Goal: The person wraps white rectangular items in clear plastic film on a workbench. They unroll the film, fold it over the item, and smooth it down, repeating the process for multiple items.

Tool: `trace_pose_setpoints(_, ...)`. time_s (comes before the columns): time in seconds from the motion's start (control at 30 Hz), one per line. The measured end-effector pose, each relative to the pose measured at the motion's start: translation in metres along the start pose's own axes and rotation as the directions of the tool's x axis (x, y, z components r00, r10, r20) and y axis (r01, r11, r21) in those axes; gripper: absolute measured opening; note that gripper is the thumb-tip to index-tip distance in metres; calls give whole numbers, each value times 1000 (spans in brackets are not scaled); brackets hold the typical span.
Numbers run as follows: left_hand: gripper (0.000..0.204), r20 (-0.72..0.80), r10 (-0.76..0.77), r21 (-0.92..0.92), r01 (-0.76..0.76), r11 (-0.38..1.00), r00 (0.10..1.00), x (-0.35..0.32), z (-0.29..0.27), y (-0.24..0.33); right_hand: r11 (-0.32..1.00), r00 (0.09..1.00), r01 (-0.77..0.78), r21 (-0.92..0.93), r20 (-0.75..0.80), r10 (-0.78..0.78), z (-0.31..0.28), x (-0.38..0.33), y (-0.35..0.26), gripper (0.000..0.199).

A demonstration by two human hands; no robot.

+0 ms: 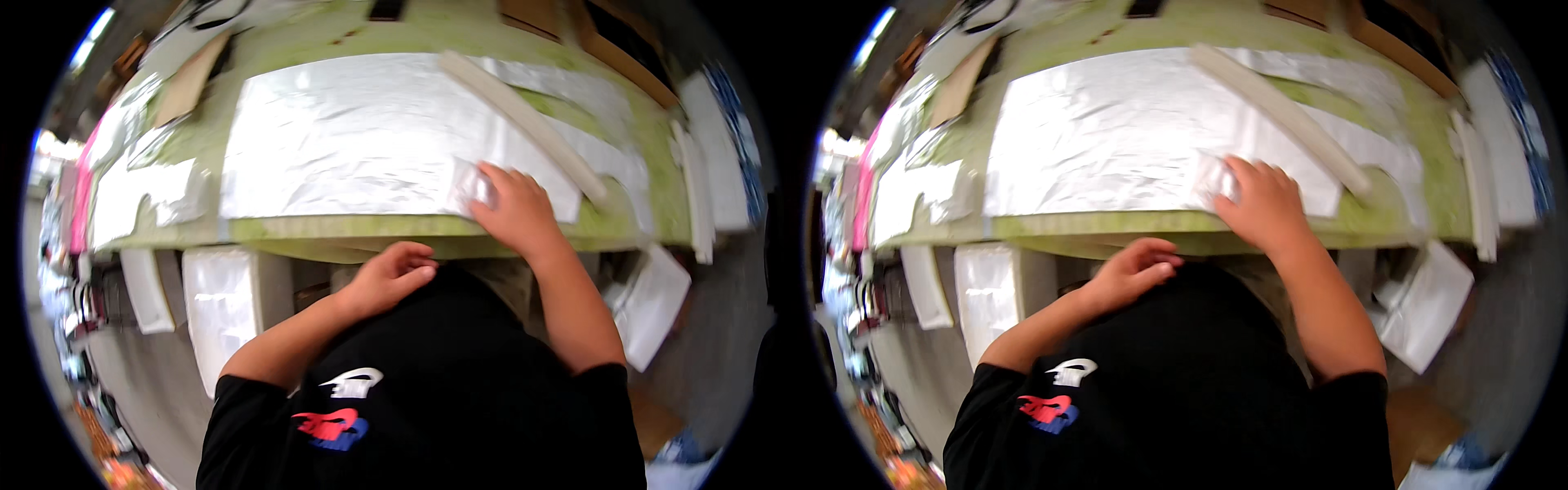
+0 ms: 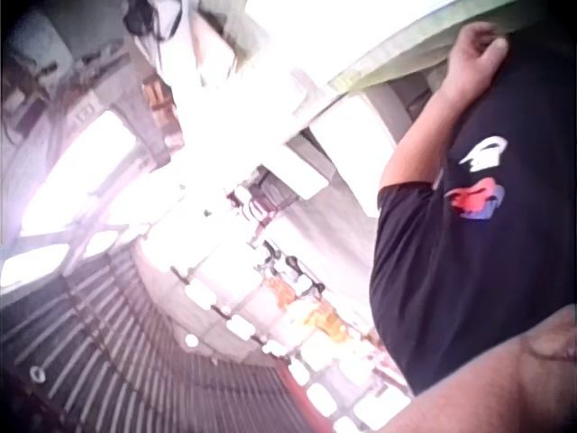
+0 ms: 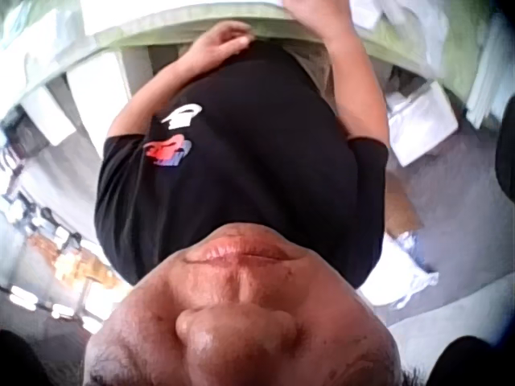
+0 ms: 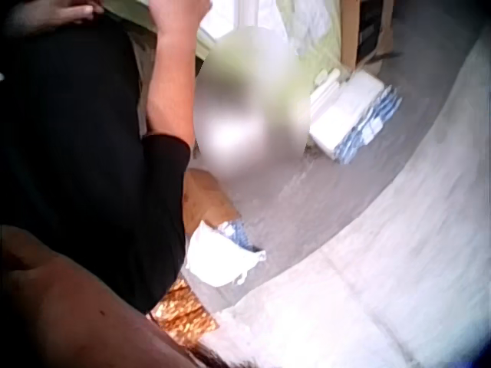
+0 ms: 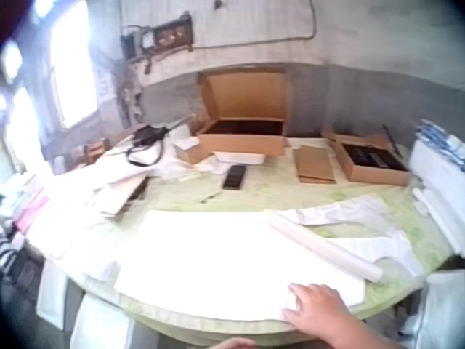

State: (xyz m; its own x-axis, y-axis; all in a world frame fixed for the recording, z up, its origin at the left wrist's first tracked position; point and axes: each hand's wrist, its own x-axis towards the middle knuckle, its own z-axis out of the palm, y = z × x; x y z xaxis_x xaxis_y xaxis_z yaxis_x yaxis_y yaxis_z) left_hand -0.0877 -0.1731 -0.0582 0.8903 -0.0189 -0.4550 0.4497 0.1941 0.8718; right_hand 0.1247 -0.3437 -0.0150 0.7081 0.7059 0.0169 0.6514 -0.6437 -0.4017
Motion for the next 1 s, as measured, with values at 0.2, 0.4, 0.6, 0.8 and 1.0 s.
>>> trace_pose_setpoints(0.2,32,-83,-106,-667,24,745,991,19,8,-9,913,964,231,336,47,-261,13,-43,-56,45)
trace_pose_setpoints(0.4,23,-211,-16,-553,-106,827,977,0,8,-2,582,976,-149,800,214,-45,32,-35,-63,22)
trace_pose_setpoints(0.6,19,-448,-15,-649,-314,693,894,-17,-14,5,495,995,-51,867,87,-50,39,-28,-79,12)
trace_pose_setpoints(0.8,15,-643,137,-302,-414,859,753,-37,-58,2,517,998,-25,856,47,-29,55,-20,-79,9)
trace_pose_setpoints(1.0,29,-541,47,-437,-328,838,840,-59,-27,-38,470,995,-68,880,96,-37,51,-15,-87,10)
